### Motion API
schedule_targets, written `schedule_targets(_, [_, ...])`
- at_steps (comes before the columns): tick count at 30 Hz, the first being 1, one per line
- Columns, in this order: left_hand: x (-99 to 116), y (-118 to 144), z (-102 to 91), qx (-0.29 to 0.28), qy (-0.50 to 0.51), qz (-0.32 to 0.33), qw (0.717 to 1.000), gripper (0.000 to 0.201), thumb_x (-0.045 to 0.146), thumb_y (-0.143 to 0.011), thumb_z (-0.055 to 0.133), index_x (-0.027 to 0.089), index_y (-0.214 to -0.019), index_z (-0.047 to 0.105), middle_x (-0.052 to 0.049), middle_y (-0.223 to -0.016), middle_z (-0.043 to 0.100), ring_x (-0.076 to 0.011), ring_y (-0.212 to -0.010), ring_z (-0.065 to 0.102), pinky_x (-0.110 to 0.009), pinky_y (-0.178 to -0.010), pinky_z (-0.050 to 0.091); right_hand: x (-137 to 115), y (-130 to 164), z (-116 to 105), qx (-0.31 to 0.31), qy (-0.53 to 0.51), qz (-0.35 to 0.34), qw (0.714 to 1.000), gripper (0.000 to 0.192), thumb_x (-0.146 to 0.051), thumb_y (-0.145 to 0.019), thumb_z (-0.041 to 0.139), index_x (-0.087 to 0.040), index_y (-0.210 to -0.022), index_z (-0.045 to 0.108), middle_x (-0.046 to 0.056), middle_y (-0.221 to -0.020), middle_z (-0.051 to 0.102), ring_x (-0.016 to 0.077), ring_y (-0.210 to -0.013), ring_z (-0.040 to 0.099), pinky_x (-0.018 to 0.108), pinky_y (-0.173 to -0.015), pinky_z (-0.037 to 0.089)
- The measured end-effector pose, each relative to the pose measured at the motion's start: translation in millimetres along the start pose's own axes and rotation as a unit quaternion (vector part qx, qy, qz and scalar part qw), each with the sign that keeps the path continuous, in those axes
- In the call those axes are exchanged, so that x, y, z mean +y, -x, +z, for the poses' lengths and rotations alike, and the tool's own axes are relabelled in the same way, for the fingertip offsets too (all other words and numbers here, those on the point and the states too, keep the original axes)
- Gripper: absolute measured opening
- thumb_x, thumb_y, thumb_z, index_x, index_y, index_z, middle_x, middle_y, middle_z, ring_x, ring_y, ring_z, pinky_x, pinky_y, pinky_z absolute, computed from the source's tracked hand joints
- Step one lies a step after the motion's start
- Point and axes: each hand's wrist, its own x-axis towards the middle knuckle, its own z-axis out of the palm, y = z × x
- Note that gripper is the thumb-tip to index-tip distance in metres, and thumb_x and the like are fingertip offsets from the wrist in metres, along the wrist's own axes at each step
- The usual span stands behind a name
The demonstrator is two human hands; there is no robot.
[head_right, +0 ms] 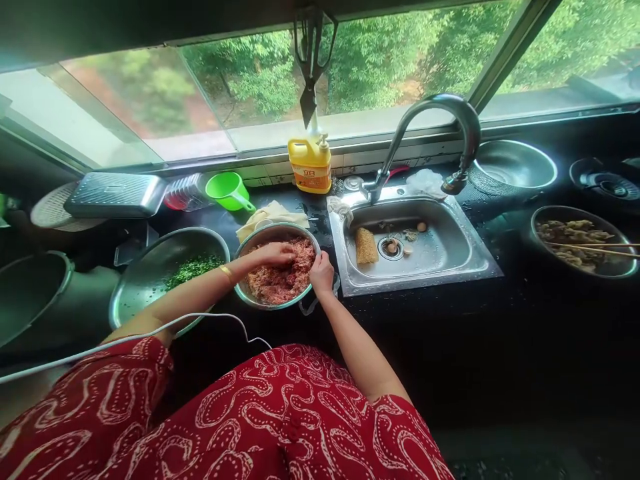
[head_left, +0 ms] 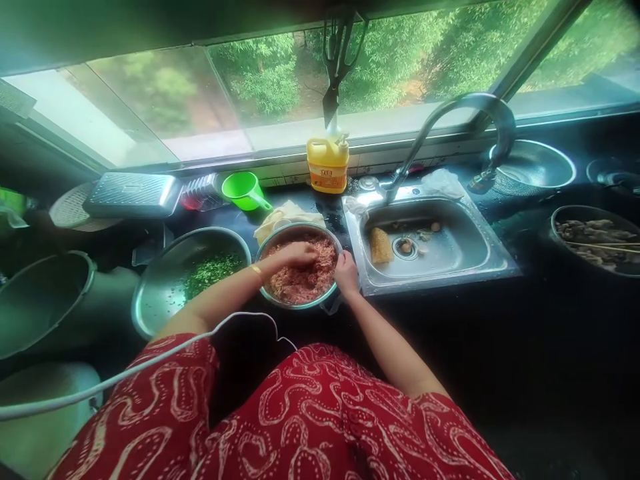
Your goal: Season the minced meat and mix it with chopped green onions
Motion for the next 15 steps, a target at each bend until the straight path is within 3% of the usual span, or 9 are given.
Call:
schedule_targets(2, [19.1,-18.4,-6.1,0.064,-0.042,-0.081,0.994,0.046,0.048,-0.087,0.041,0.018,-0.11,0.067,-0.011,-0.105,0.065,-0.0251,-0.094,0.06,-0.033,-0.083,0.043,1.6,-1.0,0.8,0.001,-0.005,-0.005,1.0,0.03,-0.029,-0.091,0.033,-0.017,-0.1,0.059,0.007,-0.086,0.065,0.0199,-0.078,0.057,0.027,-0.071,0.039])
schedule_targets(4, [43.6,-32.3,0.1,0.069,-0.079,-0.126,0.987,0.051,0.051,-0.086,0.039,0.015,-0.111,0.066,-0.015,-0.108,0.064,-0.0294,-0.1,0.058,-0.038,-0.085,0.042,3.3,-2.9,1.1,0.004,-0.006,-0.007,1.0,0.028,-0.029,-0.091,0.033,-0.018,-0.098,0.059,0.007,-0.084,0.065,0.0196,-0.076,0.057,0.027,-0.07,0.038])
schedule_targets(6, [63.5,-31.3,14.7,0.035,-0.11,-0.092,0.989,0.048,0.049,-0.086,0.041,0.016,-0.107,0.068,-0.015,-0.107,0.064,-0.0316,-0.102,0.056,-0.043,-0.088,0.041,3.9,-5.3,0.7,0.009,-0.005,-0.007,1.0,0.027,-0.028,-0.091,0.034,-0.018,-0.098,0.058,0.006,-0.083,0.064,0.0193,-0.074,0.056,0.027,-0.07,0.038])
schedule_targets(8, [69.1,-12.1,31.6,0.023,-0.153,0.004,0.988,0.04,0.044,-0.084,0.046,0.018,-0.104,0.069,-0.014,-0.105,0.064,-0.0315,-0.103,0.054,-0.046,-0.091,0.038,3.2,-7.3,-0.6,0.013,-0.005,-0.01,1.0,0.026,-0.027,-0.09,0.034,-0.018,-0.097,0.058,0.006,-0.081,0.063,0.0188,-0.073,0.055,0.027,-0.07,0.038])
schedule_targets(11, [44.7,35.5,49.0,0.029,-0.22,0.134,0.966,0.026,0.034,-0.083,0.052,0.023,-0.099,0.07,-0.01,-0.113,0.061,-0.0307,-0.114,0.046,-0.052,-0.101,0.028,0.4,-7.4,-3.5,0.009,0.001,-0.018,1.0,0.026,-0.026,-0.09,0.033,-0.018,-0.093,0.057,0.005,-0.078,0.062,0.0183,-0.071,0.053,0.027,-0.068,0.038])
schedule_targets(12, [30.6,50.1,51.3,0.031,-0.234,0.142,0.961,0.024,0.033,-0.083,0.054,0.027,-0.1,0.07,-0.009,-0.12,0.058,-0.0319,-0.121,0.04,-0.055,-0.103,0.024,-0.5,-6.3,-4.2,0.005,0.003,-0.018,1.0,0.026,-0.026,-0.09,0.033,-0.018,-0.092,0.057,0.005,-0.077,0.061,0.0183,-0.07,0.053,0.027,-0.068,0.037])
schedule_targets(15, [-9.6,70.0,52.1,0.077,-0.245,0.064,0.964,0.026,0.031,-0.085,0.055,0.031,-0.108,0.068,-0.008,-0.145,0.037,-0.0375,-0.131,0.027,-0.06,-0.101,0.025,-1.8,0.6,-4.2,-0.002,0.003,-0.01,1.0,0.027,-0.026,-0.09,0.032,-0.017,-0.095,0.057,0.005,-0.078,0.061,0.0188,-0.07,0.054,0.028,-0.068,0.037])
